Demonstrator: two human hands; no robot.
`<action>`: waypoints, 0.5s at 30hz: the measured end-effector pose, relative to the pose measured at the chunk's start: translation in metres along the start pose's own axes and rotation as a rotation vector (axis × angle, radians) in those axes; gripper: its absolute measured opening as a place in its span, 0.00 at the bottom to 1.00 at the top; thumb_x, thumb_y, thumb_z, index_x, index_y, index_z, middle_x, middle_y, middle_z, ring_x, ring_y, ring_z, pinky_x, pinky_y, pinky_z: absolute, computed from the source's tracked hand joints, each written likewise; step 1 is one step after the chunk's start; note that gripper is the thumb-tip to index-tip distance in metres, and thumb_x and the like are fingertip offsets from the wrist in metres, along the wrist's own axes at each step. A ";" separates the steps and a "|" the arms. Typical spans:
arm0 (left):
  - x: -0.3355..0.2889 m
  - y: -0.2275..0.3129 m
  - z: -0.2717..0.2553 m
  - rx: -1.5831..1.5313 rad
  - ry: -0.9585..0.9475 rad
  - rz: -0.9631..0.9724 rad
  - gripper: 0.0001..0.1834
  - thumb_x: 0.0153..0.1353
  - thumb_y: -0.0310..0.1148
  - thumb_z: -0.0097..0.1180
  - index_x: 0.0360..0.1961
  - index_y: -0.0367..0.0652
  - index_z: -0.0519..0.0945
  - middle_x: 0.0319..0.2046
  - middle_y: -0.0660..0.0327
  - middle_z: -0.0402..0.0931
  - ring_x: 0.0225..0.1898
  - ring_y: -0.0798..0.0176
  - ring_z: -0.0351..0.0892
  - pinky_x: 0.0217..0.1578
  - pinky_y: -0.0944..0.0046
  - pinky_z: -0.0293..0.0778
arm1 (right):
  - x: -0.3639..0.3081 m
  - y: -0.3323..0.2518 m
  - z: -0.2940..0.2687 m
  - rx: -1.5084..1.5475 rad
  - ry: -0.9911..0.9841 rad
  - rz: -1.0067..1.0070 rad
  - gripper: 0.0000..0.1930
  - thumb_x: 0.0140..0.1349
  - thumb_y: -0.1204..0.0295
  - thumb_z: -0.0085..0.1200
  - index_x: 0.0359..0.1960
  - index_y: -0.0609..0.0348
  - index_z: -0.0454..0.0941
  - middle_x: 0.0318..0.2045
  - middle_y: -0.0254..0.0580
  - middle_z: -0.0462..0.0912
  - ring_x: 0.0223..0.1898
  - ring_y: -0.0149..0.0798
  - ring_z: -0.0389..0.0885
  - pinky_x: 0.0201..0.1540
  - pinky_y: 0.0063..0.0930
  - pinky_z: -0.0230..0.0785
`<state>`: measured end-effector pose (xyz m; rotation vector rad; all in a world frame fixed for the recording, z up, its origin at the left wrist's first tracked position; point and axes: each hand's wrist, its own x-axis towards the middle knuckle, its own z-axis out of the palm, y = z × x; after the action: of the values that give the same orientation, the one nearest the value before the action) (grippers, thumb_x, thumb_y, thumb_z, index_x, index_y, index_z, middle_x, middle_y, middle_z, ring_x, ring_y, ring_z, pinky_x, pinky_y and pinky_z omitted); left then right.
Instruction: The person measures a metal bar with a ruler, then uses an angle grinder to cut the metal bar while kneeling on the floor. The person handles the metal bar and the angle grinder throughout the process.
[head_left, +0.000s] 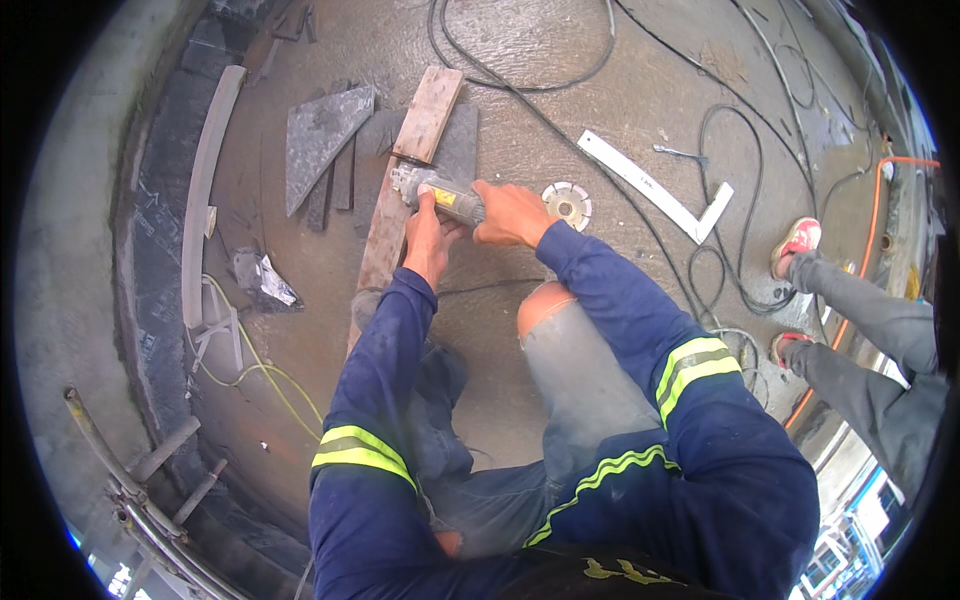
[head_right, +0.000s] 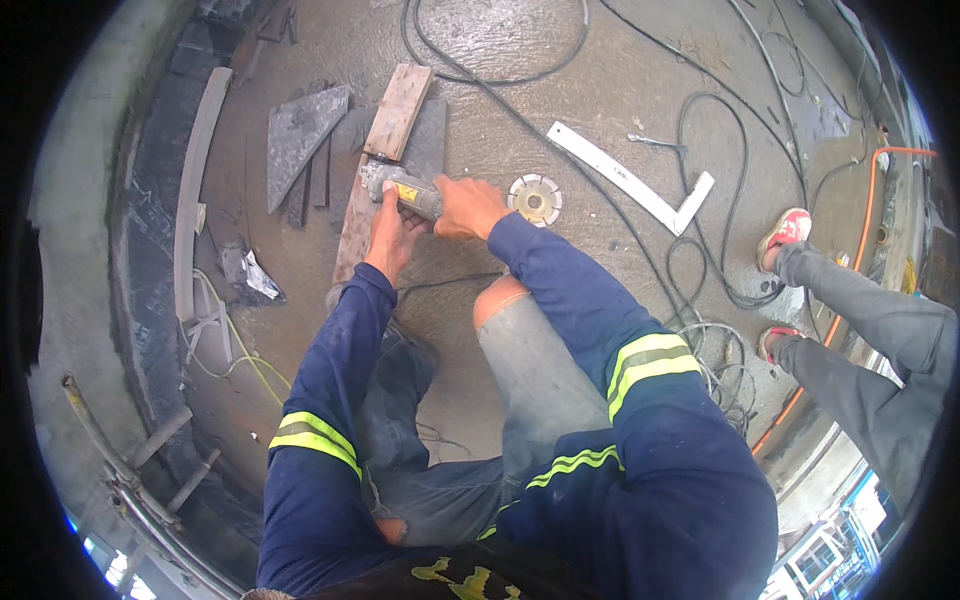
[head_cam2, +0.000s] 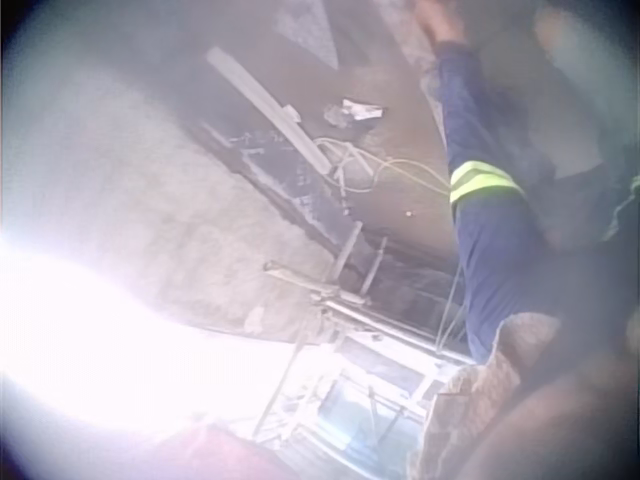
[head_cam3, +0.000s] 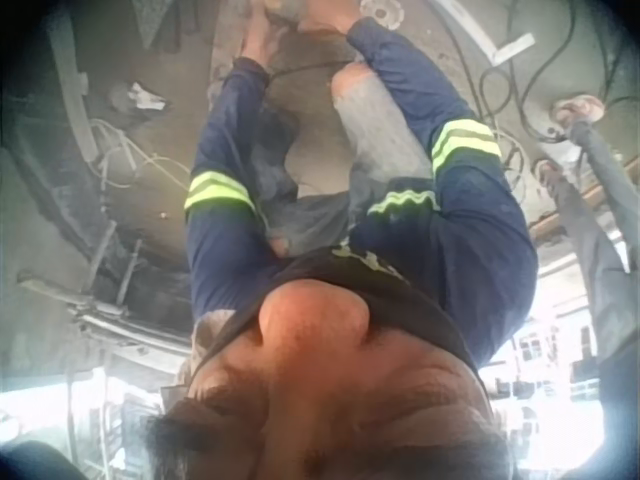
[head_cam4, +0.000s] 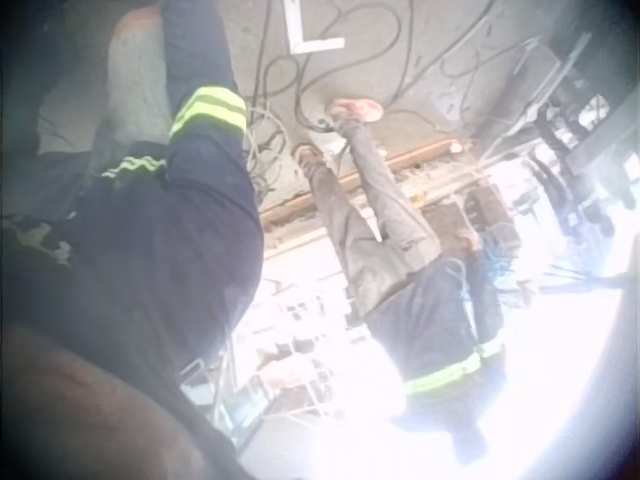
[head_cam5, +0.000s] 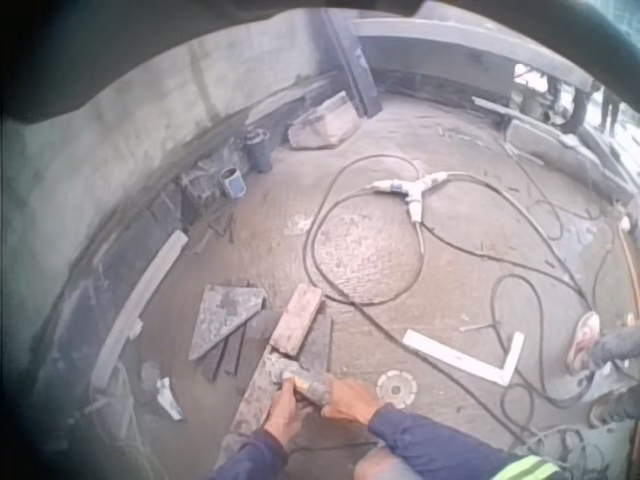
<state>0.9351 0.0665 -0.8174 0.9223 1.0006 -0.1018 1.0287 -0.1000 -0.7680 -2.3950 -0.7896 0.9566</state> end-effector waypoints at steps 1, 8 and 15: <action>0.001 0.003 0.000 -0.005 -0.014 0.006 0.42 0.79 0.63 0.47 0.71 0.31 0.69 0.63 0.38 0.78 0.63 0.37 0.81 0.62 0.36 0.78 | 0.001 -0.002 -0.002 -0.001 -0.004 0.001 0.43 0.48 0.60 0.69 0.70 0.59 0.74 0.46 0.66 0.89 0.50 0.66 0.89 0.53 0.56 0.81; -0.002 -0.003 0.001 -0.006 0.004 0.014 0.43 0.79 0.64 0.47 0.72 0.31 0.68 0.64 0.37 0.76 0.64 0.37 0.80 0.63 0.37 0.77 | 0.001 -0.002 -0.001 -0.015 0.011 -0.010 0.42 0.48 0.60 0.70 0.68 0.60 0.75 0.46 0.64 0.90 0.51 0.66 0.89 0.54 0.56 0.81; 0.026 0.025 -0.029 -0.066 -0.001 -0.011 0.43 0.79 0.65 0.46 0.77 0.40 0.62 0.72 0.39 0.67 0.73 0.38 0.69 0.71 0.37 0.67 | 0.029 -0.038 -0.011 0.011 -0.002 -0.022 0.30 0.49 0.63 0.67 0.55 0.61 0.83 0.47 0.63 0.90 0.51 0.65 0.89 0.54 0.54 0.83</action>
<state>0.9412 0.1112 -0.8278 0.8564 1.0023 -0.0784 1.0406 -0.0553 -0.7527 -2.3711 -0.8075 0.9520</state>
